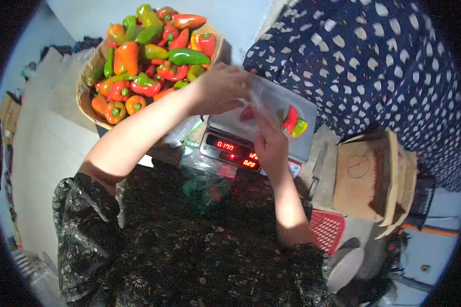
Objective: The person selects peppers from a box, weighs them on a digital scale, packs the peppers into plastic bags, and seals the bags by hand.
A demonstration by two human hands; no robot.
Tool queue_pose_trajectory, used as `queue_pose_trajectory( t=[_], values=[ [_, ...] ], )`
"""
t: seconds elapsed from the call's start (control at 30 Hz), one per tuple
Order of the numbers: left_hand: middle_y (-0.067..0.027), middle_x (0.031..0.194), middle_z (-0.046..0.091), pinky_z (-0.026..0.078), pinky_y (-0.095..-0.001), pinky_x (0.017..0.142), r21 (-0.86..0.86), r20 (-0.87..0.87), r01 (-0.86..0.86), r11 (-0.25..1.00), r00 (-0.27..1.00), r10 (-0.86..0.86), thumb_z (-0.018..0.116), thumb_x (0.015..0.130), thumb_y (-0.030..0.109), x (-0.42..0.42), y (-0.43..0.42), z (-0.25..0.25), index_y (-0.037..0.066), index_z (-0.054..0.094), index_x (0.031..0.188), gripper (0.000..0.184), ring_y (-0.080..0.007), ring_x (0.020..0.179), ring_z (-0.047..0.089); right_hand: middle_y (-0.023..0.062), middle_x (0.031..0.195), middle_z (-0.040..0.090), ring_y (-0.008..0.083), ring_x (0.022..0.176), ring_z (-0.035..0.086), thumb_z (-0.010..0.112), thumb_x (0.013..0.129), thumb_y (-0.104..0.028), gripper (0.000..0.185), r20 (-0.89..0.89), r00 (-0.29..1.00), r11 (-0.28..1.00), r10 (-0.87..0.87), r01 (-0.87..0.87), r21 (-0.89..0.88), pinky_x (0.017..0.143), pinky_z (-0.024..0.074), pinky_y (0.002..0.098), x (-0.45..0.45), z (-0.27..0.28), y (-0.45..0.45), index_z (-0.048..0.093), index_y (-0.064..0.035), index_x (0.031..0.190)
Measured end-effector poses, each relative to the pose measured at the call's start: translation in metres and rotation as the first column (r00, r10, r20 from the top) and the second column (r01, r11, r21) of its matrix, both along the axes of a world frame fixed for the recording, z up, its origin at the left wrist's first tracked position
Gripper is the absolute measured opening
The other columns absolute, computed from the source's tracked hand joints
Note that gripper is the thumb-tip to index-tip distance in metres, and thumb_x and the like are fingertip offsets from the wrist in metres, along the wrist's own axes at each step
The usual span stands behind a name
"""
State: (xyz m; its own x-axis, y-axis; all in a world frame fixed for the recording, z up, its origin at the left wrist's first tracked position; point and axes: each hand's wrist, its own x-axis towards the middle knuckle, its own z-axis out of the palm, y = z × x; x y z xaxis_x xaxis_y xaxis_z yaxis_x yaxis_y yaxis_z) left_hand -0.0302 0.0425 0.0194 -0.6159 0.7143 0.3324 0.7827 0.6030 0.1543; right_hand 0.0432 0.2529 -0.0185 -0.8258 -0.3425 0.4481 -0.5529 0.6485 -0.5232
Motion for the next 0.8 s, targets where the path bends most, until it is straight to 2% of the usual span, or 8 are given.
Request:
queue_pose_trajectory(
  t=[0.1,0.2,0.3,0.33,0.43,0.5,0.67,0.8],
  values=[
    [-0.0099,0.092,0.061,0.048,-0.0395,0.074,-0.126,0.133,0.028,0.992,0.991,-0.011,0.058,0.075,0.01,-0.013,0.001,-0.029,0.009,0.065,0.092,0.019,-0.0276,0.084,0.063,0.0178,0.123,0.055,0.0268,0.117,0.052,0.045,0.074,0.01,0.047,-0.034,0.997,0.994,-0.074,0.071,-0.081,0.097,0.039,0.0313,-0.015,-0.006,-0.011,0.056,0.0007,0.119],
    [-0.01,0.091,0.061,0.049,-0.0391,0.068,-0.078,0.188,-0.121,0.99,0.973,0.134,0.056,0.073,0.007,-0.008,0.003,-0.024,0.004,0.063,0.088,0.017,-0.0284,0.081,0.063,0.0138,0.14,0.039,0.0236,0.129,0.038,0.046,0.078,0.009,0.051,0.058,0.994,0.968,-0.089,0.1,-0.229,0.104,0.0328,0.0325,-0.031,-0.014,-0.004,0.05,-0.0015,0.128],
    [-0.0088,0.092,0.061,0.047,-0.04,0.074,-0.11,0.001,-0.117,0.987,0.993,0.118,0.055,0.073,0.008,-0.003,-0.002,-0.02,0.005,0.064,0.087,0.017,-0.0266,0.083,0.063,0.0106,0.142,0.03,0.0234,0.126,0.04,0.046,0.079,0.008,0.058,0.24,0.971,0.77,0.005,0.149,-0.62,0.101,0.0355,0.0327,-0.047,-0.013,-0.005,0.041,-0.0043,0.135],
    [-0.0082,0.093,0.061,0.046,-0.0403,0.076,-0.066,-0.078,-0.116,0.991,0.991,0.11,0.055,0.073,0.01,-0.004,-0.001,-0.025,0.006,0.064,0.088,0.017,-0.0258,0.083,0.063,0.0098,0.138,0.031,0.0216,0.12,0.044,0.049,0.078,0.009,0.055,0.224,0.974,0.789,-0.017,0.151,-0.596,0.096,0.0397,0.0307,-0.059,-0.019,0.003,0.045,-0.0042,0.131],
    [-0.0065,0.096,0.061,0.042,-0.0411,0.081,0.03,-0.212,-0.125,0.992,0.969,0.129,0.055,0.075,0.014,-0.01,0.001,-0.041,0.008,0.064,0.09,0.018,-0.0235,0.085,0.063,0.0148,0.115,0.054,0.0283,0.108,0.052,0.054,0.077,-0.001,0.038,0.079,0.986,0.987,-0.148,0.143,0.068,0.092,0.0424,0.0384,-0.096,-0.044,0.024,0.057,-0.0058,0.114],
    [-0.0057,0.098,0.061,0.039,-0.0411,0.085,0.05,-0.154,-0.164,0.985,0.973,0.17,0.055,0.076,0.017,-0.011,0.006,-0.043,0.009,0.063,0.091,0.019,-0.0222,0.086,0.063,0.0143,0.105,0.06,0.0332,0.103,0.053,0.057,0.078,-0.013,0.032,0.072,0.974,0.853,-0.216,0.152,0.5,0.088,0.0421,0.0406,-0.098,-0.056,0.015,0.06,-0.0104,0.109],
    [-0.008,0.098,0.058,0.044,-0.042,0.08,-0.022,0.017,-0.194,0.981,0.981,0.194,0.054,0.078,0.019,-0.015,0.01,-0.035,0.007,0.06,0.097,0.023,-0.0233,0.083,0.064,0.0096,0.119,0.057,0.0307,0.113,0.05,0.06,0.076,-0.026,0.04,0.089,0.993,0.849,-0.076,0.018,0.528,0.088,0.0363,0.0548,-0.101,-0.067,-0.008,0.059,-0.0149,0.114],
    [-0.0097,0.101,0.056,0.05,-0.0391,0.073,-0.019,0.014,-0.224,0.974,0.974,0.225,0.053,0.081,0.017,-0.011,0.009,-0.031,0.005,0.057,0.103,0.025,-0.0246,0.081,0.065,0.0089,0.111,0.061,0.0277,0.109,0.053,0.065,0.072,-0.031,0.044,0.056,0.982,0.583,-0.178,0.059,0.81,0.088,0.0387,0.0486,-0.087,-0.026,-0.019,0.06,-0.0134,0.112]
  ],
)
